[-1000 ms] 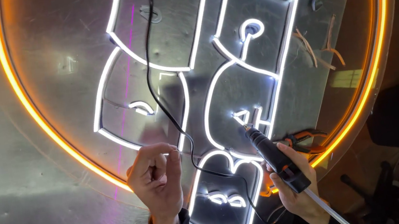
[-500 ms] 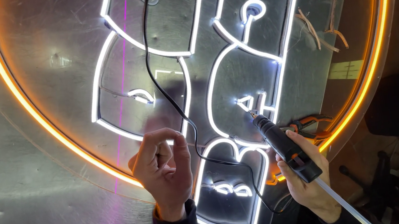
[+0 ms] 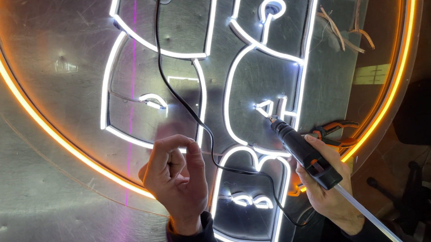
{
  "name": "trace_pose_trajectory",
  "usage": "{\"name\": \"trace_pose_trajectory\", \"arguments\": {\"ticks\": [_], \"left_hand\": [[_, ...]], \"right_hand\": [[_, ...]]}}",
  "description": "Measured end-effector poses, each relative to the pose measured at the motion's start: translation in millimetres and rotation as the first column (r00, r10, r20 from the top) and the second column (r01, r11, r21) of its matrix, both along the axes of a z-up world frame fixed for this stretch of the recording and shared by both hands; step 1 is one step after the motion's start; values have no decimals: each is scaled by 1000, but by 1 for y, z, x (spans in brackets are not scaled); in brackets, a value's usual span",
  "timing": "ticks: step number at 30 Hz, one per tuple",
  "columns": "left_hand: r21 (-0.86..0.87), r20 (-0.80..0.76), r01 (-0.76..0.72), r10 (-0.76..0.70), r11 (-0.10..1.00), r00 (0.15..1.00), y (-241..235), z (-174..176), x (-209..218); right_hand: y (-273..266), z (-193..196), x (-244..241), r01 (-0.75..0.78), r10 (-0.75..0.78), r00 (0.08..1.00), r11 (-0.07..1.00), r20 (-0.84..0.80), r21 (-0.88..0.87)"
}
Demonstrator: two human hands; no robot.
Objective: Assembling a custom LED neon sign by gluing flexible neon strips and wiring.
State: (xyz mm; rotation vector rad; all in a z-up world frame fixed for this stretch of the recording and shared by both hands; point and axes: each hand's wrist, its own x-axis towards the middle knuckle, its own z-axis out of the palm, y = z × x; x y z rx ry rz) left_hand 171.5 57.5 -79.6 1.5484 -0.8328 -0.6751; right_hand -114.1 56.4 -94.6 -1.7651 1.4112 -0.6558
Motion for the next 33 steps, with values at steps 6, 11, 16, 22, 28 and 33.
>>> {"name": "trace_pose_trajectory", "arguments": {"ticks": [6, 11, 16, 22, 28, 33], "left_hand": [[1, -1, -7, 7, 1000, 1000, 0, 2, 0], [-6, -18, -6, 6, 1000, 1000, 0, 0, 0], [3, 0, 1, -1, 1000, 1000, 1, 1, 1], [12, 34, 2, -3, 1000, 999, 1, 0, 1], [21, -6, -8, 8, 1000, 1000, 1, 1, 1], [40, -14, -30, 31, 999, 999, 1, 4, 1]], "right_hand": [[0, -1, 1, -29, 29, 999, 1000, 24, -6], [1, -4, 0, -22, 19, 996, 999, 83, 36], [0, -3, 0, -39, 38, 998, 999, 57, 30], [-2, 4, -1, -33, 32, 999, 999, 21, 14], [-11, 13, -18, -101, 96, 986, 994, -135, -34], [-14, 25, -17, -184, 156, 944, 980, -289, -70]]}}
